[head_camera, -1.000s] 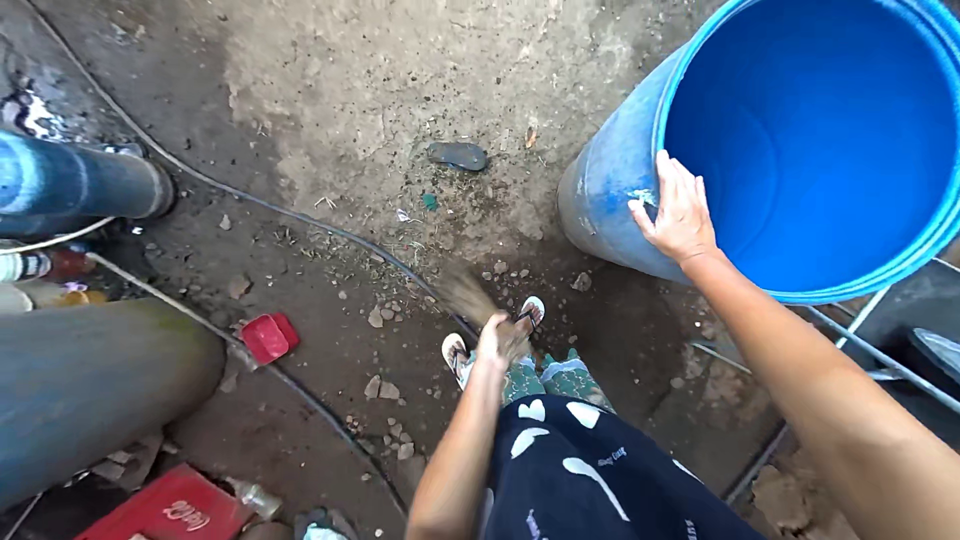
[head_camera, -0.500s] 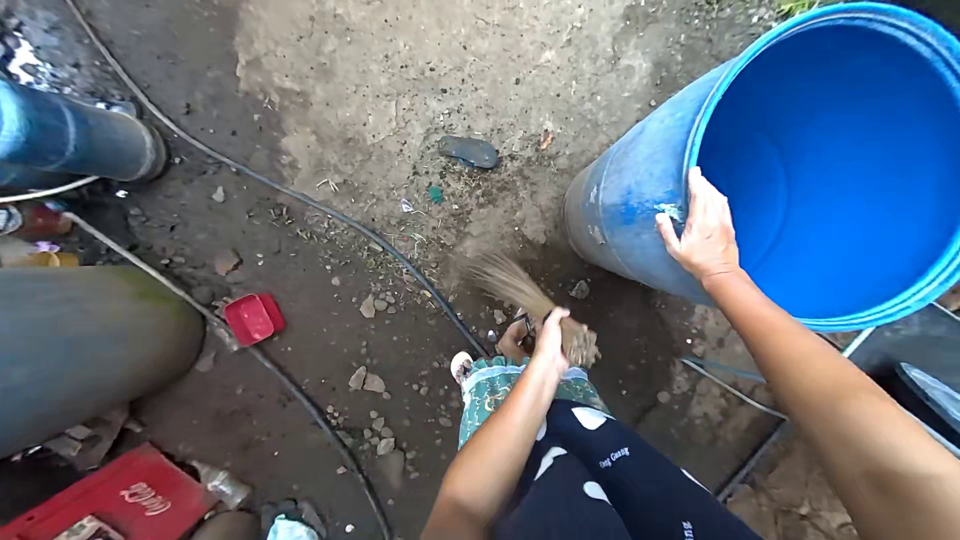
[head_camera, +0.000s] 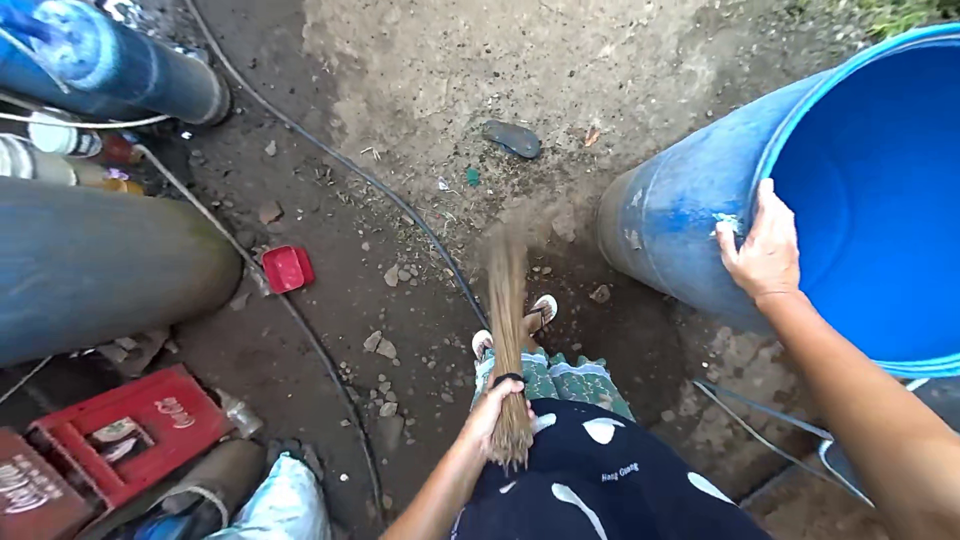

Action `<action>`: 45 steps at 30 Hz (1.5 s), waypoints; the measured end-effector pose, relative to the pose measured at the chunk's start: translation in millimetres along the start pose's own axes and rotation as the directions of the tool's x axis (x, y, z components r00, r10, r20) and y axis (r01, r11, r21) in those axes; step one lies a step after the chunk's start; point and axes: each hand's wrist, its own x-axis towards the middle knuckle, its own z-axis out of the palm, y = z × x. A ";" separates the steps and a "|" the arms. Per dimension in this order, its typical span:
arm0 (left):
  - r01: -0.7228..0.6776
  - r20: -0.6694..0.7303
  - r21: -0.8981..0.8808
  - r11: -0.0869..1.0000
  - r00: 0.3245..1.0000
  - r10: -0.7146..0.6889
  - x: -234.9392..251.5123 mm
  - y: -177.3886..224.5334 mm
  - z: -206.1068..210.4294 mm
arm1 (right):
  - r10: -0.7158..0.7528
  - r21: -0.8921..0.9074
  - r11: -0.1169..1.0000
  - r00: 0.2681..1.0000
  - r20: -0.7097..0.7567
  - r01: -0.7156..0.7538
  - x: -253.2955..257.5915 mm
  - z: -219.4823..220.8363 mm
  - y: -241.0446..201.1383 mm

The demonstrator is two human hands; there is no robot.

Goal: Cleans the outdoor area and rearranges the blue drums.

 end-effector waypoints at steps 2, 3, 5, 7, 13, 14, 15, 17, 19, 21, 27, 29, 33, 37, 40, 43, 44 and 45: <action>-0.044 -0.108 -0.088 0.995 0.994 0.034 40.7 4.4 5.6 | 0.005 -0.012 1.000 1.000 -0.005 -0.005 1.0 -0.3 0.3; -0.053 -0.137 -0.090 0.995 0.990 0.040 66.7 12.0 8.6 | 0.009 -0.019 1.000 1.000 -0.003 -0.009 -0.4 -0.4 0.2; -0.098 -0.112 -0.067 0.993 0.990 0.091 103.1 33.3 20.7 | 0.017 -0.021 1.000 1.000 -0.007 -0.017 0.1 -2.0 -1.9; -0.120 -0.021 -0.057 0.991 0.993 0.119 101.1 42.2 26.1 | 0.022 -0.027 0.999 1.000 -0.013 -0.022 -0.3 -3.2 -2.7; -0.036 0.028 -0.140 0.989 0.999 0.040 12.0 -8.1 -2.9 | 0.056 -0.010 0.998 0.998 0.025 -0.056 -1.0 -8.2 -7.8; -0.017 0.009 -0.195 0.981 1.000 0.019 2.9 -12.1 0.6 | 0.054 -0.011 0.998 0.998 0.025 -0.054 -1.6 -8.1 -8.2; -0.007 -0.007 -0.261 0.965 1.000 0.006 2.4 -12.4 5.3 | 0.050 -0.017 0.999 0.998 0.023 -0.050 -2.2 -8.2 -7.7; -0.021 -0.073 -0.364 0.931 0.997 -0.006 29.1 -0.5 12.0 | 0.038 -0.023 0.999 0.999 0.016 -0.038 -1.9 -7.5 -5.3; -0.094 -0.138 -0.311 0.946 0.989 0.053 76.1 16.8 8.7 | 0.022 -0.028 0.999 1.000 0.005 -0.022 -2.1 -5.9 -3.3; -0.162 -0.116 -0.204 0.965 0.983 0.140 102.0 28.0 5.5 | 0.014 -0.032 0.999 1.000 0.001 -0.013 -3.1 -5.4 -3.2; -0.066 -0.143 -0.196 0.978 0.989 0.038 28.9 -31.2 -22.5 | -0.019 -0.044 0.999 1.000 -0.013 0.018 -2.2 -8.1 -6.3; -0.051 -0.183 -0.222 0.974 0.983 0.010 31.6 -30.8 -31.2 | -0.029 -0.054 0.998 0.999 -0.022 0.028 -2.3 -7.9 -5.7; -0.137 -0.207 -0.123 0.983 0.972 0.109 83.0 32.4 -40.3 | -0.020 -0.056 0.998 1.000 -0.024 0.019 -2.8 -8.3 -6.5; -0.184 -0.191 -0.098 0.978 0.968 0.163 67.5 17.7 -46.8 | -0.012 -0.056 0.998 1.000 -0.022 0.011 -3.1 -9.1 -4.3; -0.129 -0.214 -0.123 0.984 0.972 0.100 28.0 -25.8 -60.5 | 0.000 -0.062 0.998 1.000 -0.022 -0.001 -1.2 -7.5 -6.3; -0.083 -0.210 -0.174 0.981 0.977 0.045 38.4 -12.6 -62.0 | 0.010 -0.066 0.998 1.000 -0.021 -0.011 -3.1 -8.5 -7.5; -0.093 -0.198 -0.156 0.983 0.978 0.061 53.7 3.0 -63.0 | 0.007 -0.072 0.997 1.000 -0.020 -0.008 -1.7 -8.0 -7.6; -0.125 -0.190 -0.115 0.985 0.976 0.102 69.3 18.3 -62.5 | 0.001 -0.076 0.997 1.000 -0.022 -0.003 -0.2 -7.2 -7.3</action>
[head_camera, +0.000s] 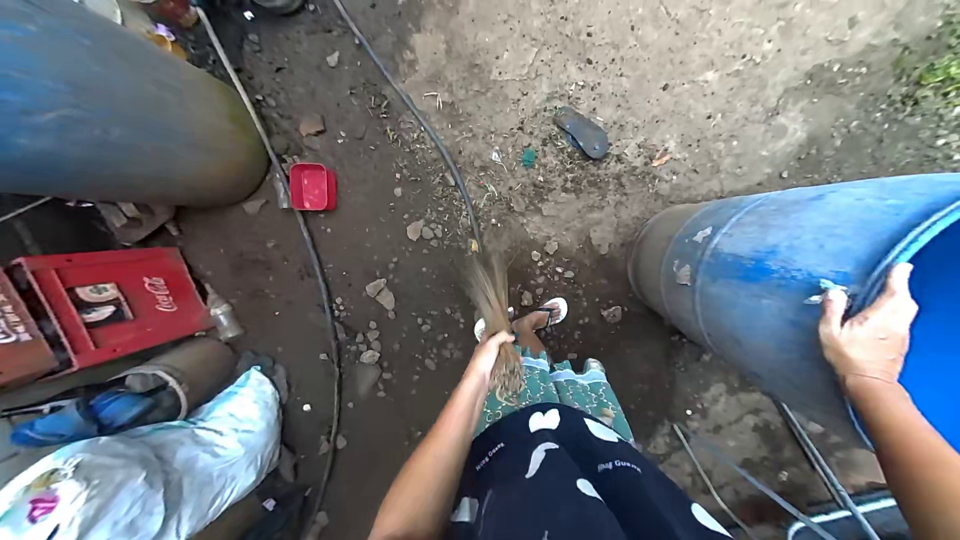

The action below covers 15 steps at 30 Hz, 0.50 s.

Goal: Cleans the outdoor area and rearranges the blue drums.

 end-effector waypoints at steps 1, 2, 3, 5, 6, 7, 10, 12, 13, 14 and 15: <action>-0.037 0.013 0.035 0.999 0.999 0.037 11.9 11.1 5.6 | -0.008 -0.002 1.000 1.000 -0.006 0.008 0.3 1.1 0.7; -0.055 0.016 0.058 0.997 0.998 0.054 17.2 18.6 10.4 | -0.011 0.000 1.000 1.000 -0.011 0.011 -0.3 1.5 1.7; -0.066 0.010 0.070 0.995 0.998 0.065 16.8 19.0 11.6 | -0.014 -0.002 1.000 1.000 -0.010 0.014 -1.5 1.1 2.9; -0.083 0.013 0.094 0.992 0.997 0.082 0.7 5.2 -4.5 | -0.025 -0.007 1.000 1.000 -0.014 0.025 0.8 1.0 4.1; -0.070 0.013 0.115 0.991 0.998 0.069 -14.8 -6.8 -19.6 | -0.031 -0.009 0.999 0.999 -0.016 0.031 2.7 1.3 4.2; -0.045 0.005 0.135 0.990 0.999 0.045 -31.9 -21.0 -36.8 | -0.035 -0.012 0.999 0.999 -0.009 0.035 2.9 1.1 4.6; 0.023 -0.033 0.100 0.995 0.999 -0.019 -61.9 -50.0 -69.1 | -0.026 -0.035 0.999 1.000 0.013 0.026 1.9 -1.7 3.2; 0.004 -0.041 0.040 0.999 0.999 -0.003 -41.0 -43.5 -64.5 | -0.014 -0.051 0.999 1.000 0.012 0.015 3.9 -3.1 -0.4; -0.017 -0.038 0.025 1.000 0.999 0.018 -21.7 -31.3 -56.1 | -0.013 -0.062 0.998 1.000 0.017 0.014 4.9 -3.0 -0.6; -0.046 -0.026 0.024 0.999 0.999 0.046 -2.1 -15.7 -43.9 | -0.015 -0.073 0.997 1.000 0.021 0.017 6.1 -3.3 0.4; -0.077 0.000 0.032 0.997 0.997 0.077 13.5 1.6 -30.0 | -0.012 -0.086 0.996 0.999 0.030 0.014 7.6 -4.0 1.5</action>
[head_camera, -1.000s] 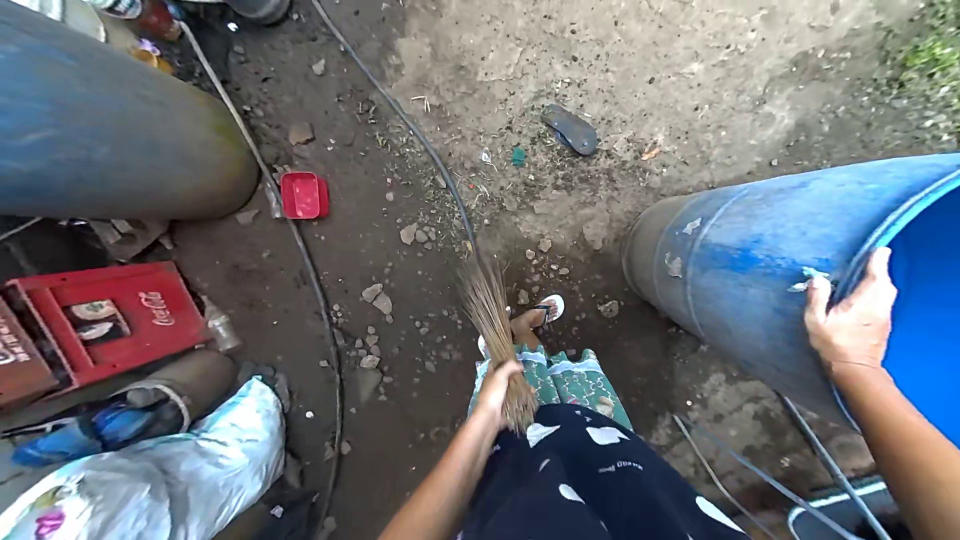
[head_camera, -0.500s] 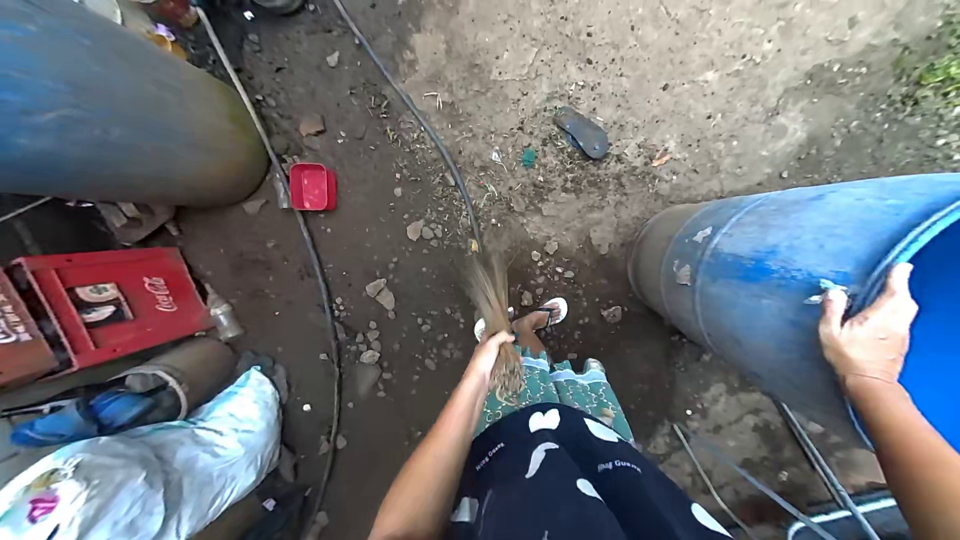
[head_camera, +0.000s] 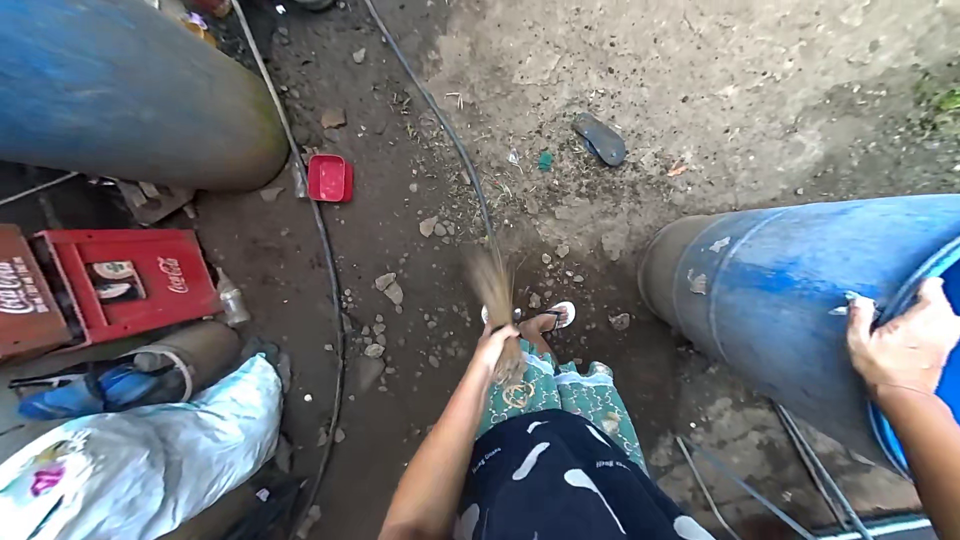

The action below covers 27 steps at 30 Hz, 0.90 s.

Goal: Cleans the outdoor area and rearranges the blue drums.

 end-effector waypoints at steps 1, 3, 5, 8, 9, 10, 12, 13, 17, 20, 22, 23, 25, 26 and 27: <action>-0.025 0.019 0.017 1.000 1.000 0.025 9.8 15.9 13.2 | 0.007 -0.015 1.000 1.000 0.007 -0.007 1.1 -0.9 0.9; -0.045 0.031 0.010 0.999 0.998 0.045 9.4 27.8 23.8 | 0.032 -0.021 0.999 0.999 -0.002 -0.032 1.6 -4.6 -1.7; -0.059 0.025 0.019 0.998 0.998 0.059 -10.1 19.1 5.9 | 0.055 0.000 0.998 0.997 -0.058 -0.055 0.9 -8.9 -15.5; -0.036 -0.047 0.068 0.997 0.998 0.039 -56.6 -0.3 -37.2 | 0.044 0.003 0.999 0.994 -0.104 -0.044 -0.8 -6.2 -13.2; -0.027 -0.082 0.072 0.997 0.996 0.033 -62.5 -4.9 -49.0 | 0.040 -0.003 0.999 0.994 -0.105 -0.041 0.1 -3.3 -9.0; -0.026 -0.118 0.072 0.997 0.992 0.035 -60.7 -6.5 -56.4 | 0.047 -0.003 0.999 0.995 -0.083 -0.047 2.0 -2.1 -5.9; -0.032 -0.171 0.073 0.997 0.984 0.044 -34.5 3.0 -57.8 | 0.058 -0.001 0.998 0.997 -0.049 -0.058 4.4 -2.8 -3.0; -0.034 -0.173 0.071 0.997 0.984 0.045 -13.7 15.4 -54.0 | 0.054 -0.002 0.999 0.998 -0.045 -0.054 4.4 -2.7 -2.8; -0.029 -0.016 0.187 0.982 0.999 0.033 48.1 78.2 -22.5 | -0.013 -0.040 0.999 0.988 -0.155 0.007 5.0 5.1 7.7; -0.045 0.055 0.257 0.965 0.998 0.032 18.7 95.0 -36.0 | 0.122 0.014 0.992 0.991 -0.045 -0.122 14.4 -15.1 -15.4; -0.027 0.031 0.253 0.967 0.999 0.020 -15.3 91.5 -72.6 | 0.189 0.076 0.980 0.981 -0.055 -0.184 18.7 -15.5 -22.0; -0.008 0.008 0.253 0.967 1.000 0.006 -29.8 88.3 -89.9 | 0.197 0.091 0.977 0.978 -0.063 -0.191 20.9 -13.1 -21.9; 0.027 -0.075 0.243 0.970 0.997 -0.009 -47.2 83.7 -108.3 | 0.187 0.100 0.979 0.979 -0.085 -0.178 23.4 -7.9 -21.1; 0.040 -0.114 0.233 0.972 0.993 -0.013 -46.6 83.2 -107.4 | 0.182 0.092 0.980 0.979 -0.087 -0.174 23.2 -7.0 -20.7; 0.043 -0.139 0.221 0.974 0.990 -0.012 -38.5 84.6 -100.0 | 0.182 0.077 0.981 0.979 -0.088 -0.175 23.8 -6.8 -19.7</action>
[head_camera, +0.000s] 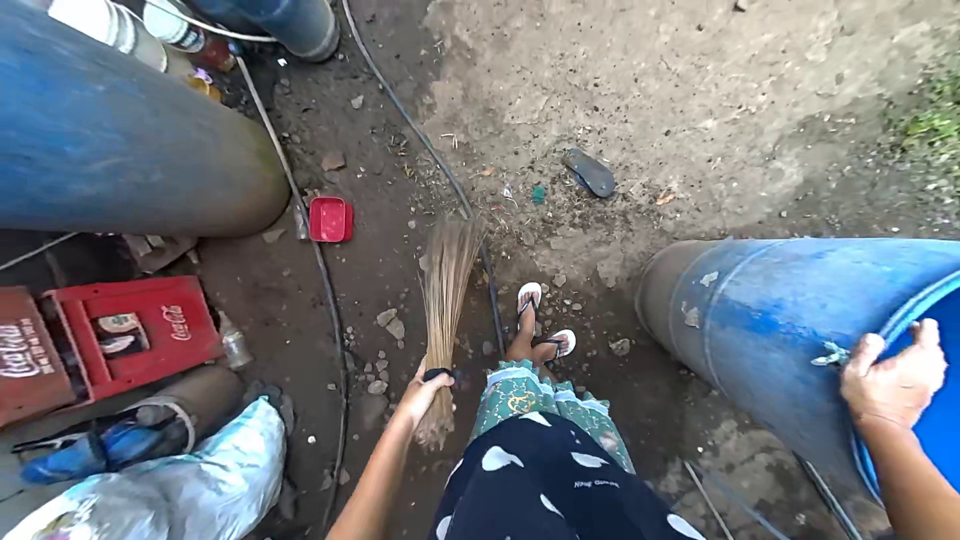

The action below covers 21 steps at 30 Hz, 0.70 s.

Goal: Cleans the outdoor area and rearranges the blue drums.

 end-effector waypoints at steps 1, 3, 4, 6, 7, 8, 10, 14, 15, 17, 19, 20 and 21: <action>-0.001 -0.009 -0.017 1.000 1.000 0.001 12.4 6.5 13.0 | -0.001 -0.013 1.000 1.000 -0.001 0.001 0.7 0.6 1.9; -0.014 0.005 -0.037 0.999 1.000 0.014 42.0 28.1 52.0 | -0.004 -0.020 1.000 1.000 -0.001 0.004 1.4 1.7 4.5; -0.014 0.043 -0.026 1.000 0.999 0.016 52.0 43.9 73.0 | -0.007 -0.025 1.000 1.000 0.003 0.007 1.7 2.1 4.4; -0.027 0.145 0.025 0.999 0.989 0.023 52.6 72.9 108.8 | -0.018 -0.040 0.999 1.000 0.012 0.018 2.4 1.7 5.1; -0.033 0.181 0.030 0.999 0.983 0.027 45.7 82.1 118.4 | -0.025 -0.042 0.999 1.000 0.016 0.025 2.6 0.9 4.6; -0.037 0.195 0.020 0.999 0.980 0.033 36.7 88.8 120.2 | -0.031 -0.044 0.999 0.999 0.013 0.032 2.8 1.3 3.6; -0.053 0.187 0.025 0.998 0.981 0.047 18.4 86.9 100.8 | -0.041 -0.042 0.998 0.999 0.017 0.042 1.2 0.6 3.1; -0.082 0.180 0.138 0.987 0.982 0.056 -20.5 31.7 23.5 | -0.067 0.001 0.998 0.997 0.041 0.067 2.5 -2.4 3.1; -0.065 0.178 0.162 0.985 0.983 0.035 -32.5 14.2 8.4 | -0.075 0.016 0.997 0.996 0.049 0.075 2.7 -3.0 3.5; -0.015 0.161 0.138 0.990 0.987 -0.008 -57.5 -15.9 -2.4 | -0.110 0.054 0.993 0.993 0.042 0.108 3.2 -3.0 4.4; 0.048 0.123 0.014 0.999 0.991 -0.049 -83.7 -32.8 16.0 | -0.145 0.068 0.987 0.989 0.026 0.143 5.1 -1.7 5.9; 0.086 0.112 -0.084 0.993 0.991 -0.076 -94.0 -38.2 32.2 | -0.160 0.073 0.985 0.987 0.021 0.158 7.1 -0.2 7.0; 0.129 0.116 -0.185 0.974 0.987 -0.109 -101.9 -44.8 48.7 | -0.174 0.072 0.982 0.985 0.019 0.172 7.3 1.1 9.9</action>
